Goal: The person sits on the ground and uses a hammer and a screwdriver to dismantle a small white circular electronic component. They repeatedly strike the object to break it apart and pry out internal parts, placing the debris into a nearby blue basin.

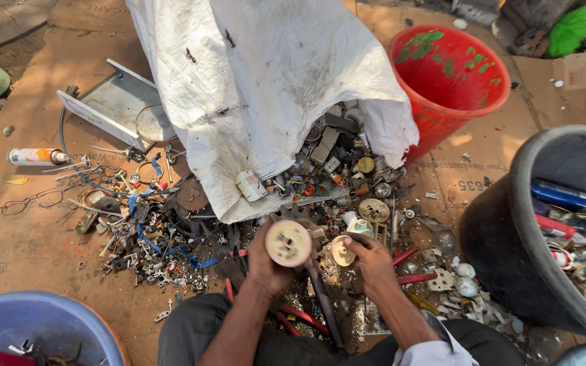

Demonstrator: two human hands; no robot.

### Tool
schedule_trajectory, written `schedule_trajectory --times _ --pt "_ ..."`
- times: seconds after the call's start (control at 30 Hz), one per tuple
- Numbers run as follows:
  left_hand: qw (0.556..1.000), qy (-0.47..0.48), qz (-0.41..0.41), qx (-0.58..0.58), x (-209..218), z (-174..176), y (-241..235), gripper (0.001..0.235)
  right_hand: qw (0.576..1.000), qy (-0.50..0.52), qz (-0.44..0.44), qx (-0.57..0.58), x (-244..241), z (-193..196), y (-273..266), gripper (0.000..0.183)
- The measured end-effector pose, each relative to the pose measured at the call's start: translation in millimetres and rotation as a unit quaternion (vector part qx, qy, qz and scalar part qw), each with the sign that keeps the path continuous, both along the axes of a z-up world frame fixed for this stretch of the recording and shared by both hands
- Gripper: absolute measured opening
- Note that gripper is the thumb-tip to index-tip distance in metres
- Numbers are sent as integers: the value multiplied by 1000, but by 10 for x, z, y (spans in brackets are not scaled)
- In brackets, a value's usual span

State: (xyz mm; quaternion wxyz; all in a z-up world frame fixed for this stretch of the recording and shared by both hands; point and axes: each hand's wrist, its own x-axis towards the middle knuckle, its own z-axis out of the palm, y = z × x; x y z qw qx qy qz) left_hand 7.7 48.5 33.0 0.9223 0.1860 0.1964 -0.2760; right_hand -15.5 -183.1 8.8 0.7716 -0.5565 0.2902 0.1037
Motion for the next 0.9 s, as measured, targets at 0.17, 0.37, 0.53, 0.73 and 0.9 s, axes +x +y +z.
schedule_trajectory --times 0.17,0.37,0.53,0.73,0.9 --pt "993 -59 82 -54 -109 160 375 70 962 -1 193 -192 -121 -5 16 33" --pt "983 -56 156 -77 -450 444 764 74 647 -169 635 -387 -510 71 344 32" --pt "962 -157 187 -127 -785 525 900 68 653 -209 598 -414 -433 150 1084 25" --pt "954 -152 194 -170 -1005 516 908 62 839 -92 440 -306 -474 507 1581 27" --pt "965 -90 179 -169 -959 329 786 51 773 -235 433 -401 -870 610 1158 28"
